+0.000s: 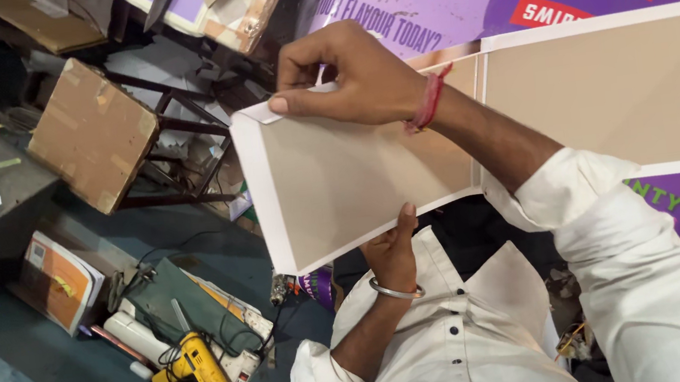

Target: The person repeatedly folds and unfolds a white cardboard box, pressing the seams to crease them. They rotate the box to work on different sides and occasionally flip it to inspect the printed side.

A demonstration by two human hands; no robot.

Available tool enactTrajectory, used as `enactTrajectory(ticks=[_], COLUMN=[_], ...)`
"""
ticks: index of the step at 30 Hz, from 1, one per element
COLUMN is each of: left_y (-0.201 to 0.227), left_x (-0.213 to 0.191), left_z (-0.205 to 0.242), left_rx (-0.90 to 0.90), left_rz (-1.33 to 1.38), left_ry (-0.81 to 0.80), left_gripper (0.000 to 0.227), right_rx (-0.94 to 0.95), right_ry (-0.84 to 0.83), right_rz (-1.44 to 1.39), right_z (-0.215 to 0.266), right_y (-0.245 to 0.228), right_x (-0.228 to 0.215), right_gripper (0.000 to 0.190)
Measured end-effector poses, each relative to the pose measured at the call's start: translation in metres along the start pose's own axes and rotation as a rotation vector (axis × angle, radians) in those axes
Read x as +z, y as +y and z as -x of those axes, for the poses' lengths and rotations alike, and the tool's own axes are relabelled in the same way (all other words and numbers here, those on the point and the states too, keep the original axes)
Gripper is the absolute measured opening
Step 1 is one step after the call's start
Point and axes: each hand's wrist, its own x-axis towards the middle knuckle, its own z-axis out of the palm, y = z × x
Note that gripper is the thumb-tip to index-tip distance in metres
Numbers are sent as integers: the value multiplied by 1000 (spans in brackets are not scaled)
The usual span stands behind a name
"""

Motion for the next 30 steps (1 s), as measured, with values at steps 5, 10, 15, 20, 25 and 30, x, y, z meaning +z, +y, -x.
enactTrajectory(ticks=[5,10,15,20,25,30], left_y=[3,2,-3,-8,-5,12], left_x=[3,1,-1,-5,-5,-16], left_z=[-2,-5,-3,3,-4,-15], left_rx=[16,58,53,3,31,137], left_rz=[177,136,47,37,225,151], left_ry=[-66,-106,-85,-59,-19,105], left_gripper=[23,13,13,15,26,27], right_rx=[-77,-160,-168,-116,-254,-26], right_ry=[-3,-64,-111,-65,-29,-134], right_rz=[-45,-19,-41,18,175,547], right_z=[5,5,5,11,14,34], right_y=[-9,-20,-35,-42,-43,-16], right_x=[-4,-7,-4,3,1,-43], right_gripper=[28,19,16,12,21,45])
